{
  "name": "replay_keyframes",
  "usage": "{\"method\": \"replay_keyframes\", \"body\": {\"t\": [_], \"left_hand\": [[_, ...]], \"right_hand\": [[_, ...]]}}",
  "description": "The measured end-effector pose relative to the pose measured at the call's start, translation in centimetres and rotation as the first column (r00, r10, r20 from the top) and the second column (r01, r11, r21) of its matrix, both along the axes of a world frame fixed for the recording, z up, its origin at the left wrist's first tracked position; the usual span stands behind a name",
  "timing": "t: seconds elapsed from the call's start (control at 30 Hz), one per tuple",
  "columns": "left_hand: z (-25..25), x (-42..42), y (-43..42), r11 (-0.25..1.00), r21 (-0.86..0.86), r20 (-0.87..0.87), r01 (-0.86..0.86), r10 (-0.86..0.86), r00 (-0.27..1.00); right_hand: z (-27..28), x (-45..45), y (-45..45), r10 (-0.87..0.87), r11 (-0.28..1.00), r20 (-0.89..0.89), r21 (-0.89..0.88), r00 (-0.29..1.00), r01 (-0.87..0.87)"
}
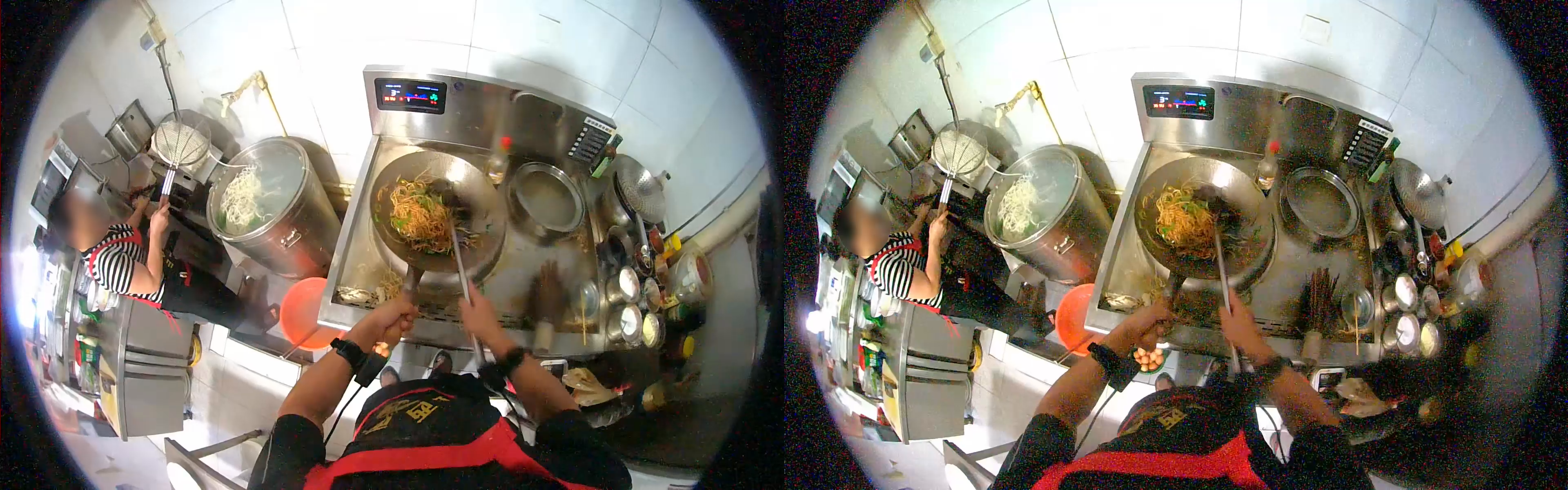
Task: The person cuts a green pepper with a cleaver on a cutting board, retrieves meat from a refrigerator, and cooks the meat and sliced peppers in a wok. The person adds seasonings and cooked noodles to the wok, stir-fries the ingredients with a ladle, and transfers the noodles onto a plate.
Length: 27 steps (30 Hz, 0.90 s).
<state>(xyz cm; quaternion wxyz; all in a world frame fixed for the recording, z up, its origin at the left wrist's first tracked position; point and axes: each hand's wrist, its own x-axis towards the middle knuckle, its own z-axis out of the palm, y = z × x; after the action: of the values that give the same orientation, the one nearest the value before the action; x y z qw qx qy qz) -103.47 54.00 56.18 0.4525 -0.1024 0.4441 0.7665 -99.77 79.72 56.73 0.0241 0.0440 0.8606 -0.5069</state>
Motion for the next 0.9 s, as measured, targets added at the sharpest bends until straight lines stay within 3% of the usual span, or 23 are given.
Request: {"method": "replay_keyframes", "body": {"t": [0.03, 0.17, 0.27, 0.33, 0.4, 0.47, 0.53, 0.6, 0.63, 0.67, 0.73, 0.77, 0.83, 0.87, 0.9], "left_hand": [[-0.1, 0.1, -0.1, 1.0, 0.018, -0.018, 0.008, -0.007, 1.0], [-1.2, 0.3, 0.7, 0.997, -0.034, 0.069, -0.064, 0.066, 0.995], [-1.9, -0.2, 1.0, 0.997, -0.012, 0.068, -0.081, 0.081, 0.994], [-0.4, 0.2, 0.6, 0.996, -0.017, 0.023, 0.086, -0.086, 0.996], [0.5, 0.4, 0.5, 0.999, 0.029, 0.056, 0.036, -0.038, 0.998], [0.3, 0.8, 0.8, 0.996, 0.086, 0.102, -0.014, 0.005, 0.995], [-0.6, 0.8, 1.1, 0.999, -0.032, 0.021, -0.029, 0.03, 0.999], [-1.0, 0.8, 1.2, 0.997, 0.076, 0.06, -0.025, 0.02, 0.998], [-1.1, 0.8, 1.1, 0.985, 0.175, 0.088, -0.015, 0.0, 0.996], [-0.4, 1.2, 1.4, 0.986, 0.168, 0.104, -0.005, -0.013, 0.994], [3.4, 3.5, 2.9, 0.967, 0.177, 0.186, -0.182, 0.149, 0.971], [5.9, 5.2, 3.8, 0.978, 0.087, 0.188, -0.19, 0.171, 0.967], [12.6, 10.4, 5.0, 0.988, -0.014, 0.2, -0.156, 0.155, 0.967], [14.2, 11.3, 5.4, 0.984, -0.1, 0.176, -0.147, 0.163, 0.971], [14.3, 11.0, 5.6, 0.971, -0.213, 0.097, -0.11, 0.133, 0.986]], "right_hand": [[0.6, 1.9, 0.7, 0.097, 0.99, 0.106, -0.113, 0.99, -0.085], [0.9, 1.8, 3.6, 0.113, 0.99, 0.269, -0.117, 0.956, -0.084], [1.6, -5.2, -0.2, -0.068, 0.986, -0.097, 0.143, 0.993, 0.082], [1.4, -6.6, -3.2, -0.047, 0.984, -0.118, 0.166, 0.992, 0.066], [1.4, -6.0, -4.3, -0.03, 0.981, -0.144, 0.186, 0.989, 0.056], [-0.1, -1.0, -3.4, 0.321, 0.918, -0.375, 0.35, 0.87, -0.187], [-0.1, 4.9, 0.1, 0.365, 0.873, -0.04, 0.363, 0.93, -0.327], [3.3, 8.6, 3.7, 0.287, 0.55, 0.414, 0.667, 0.864, -0.502], [2.5, 10.0, 7.3, 0.325, 0.488, 0.312, 0.753, 0.893, -0.441], [1.7, 11.4, 10.7, 0.366, 0.429, 0.211, 0.826, 0.907, -0.365], [6.0, 11.4, 14.4, 0.28, 0.388, 0.319, 0.825, 0.906, -0.41], [8.3, 12.3, 14.5, 0.26, 0.406, 0.341, 0.81, 0.903, -0.423], [13.3, 13.2, 15.1, 0.4, 0.725, 0.044, 0.596, 0.915, -0.345], [16.1, 12.9, 14.8, 0.384, 0.731, 0.043, 0.597, 0.922, -0.332], [18.6, 12.8, 13.8, 0.315, 0.812, 0.255, 0.427, 0.914, -0.398]]}}
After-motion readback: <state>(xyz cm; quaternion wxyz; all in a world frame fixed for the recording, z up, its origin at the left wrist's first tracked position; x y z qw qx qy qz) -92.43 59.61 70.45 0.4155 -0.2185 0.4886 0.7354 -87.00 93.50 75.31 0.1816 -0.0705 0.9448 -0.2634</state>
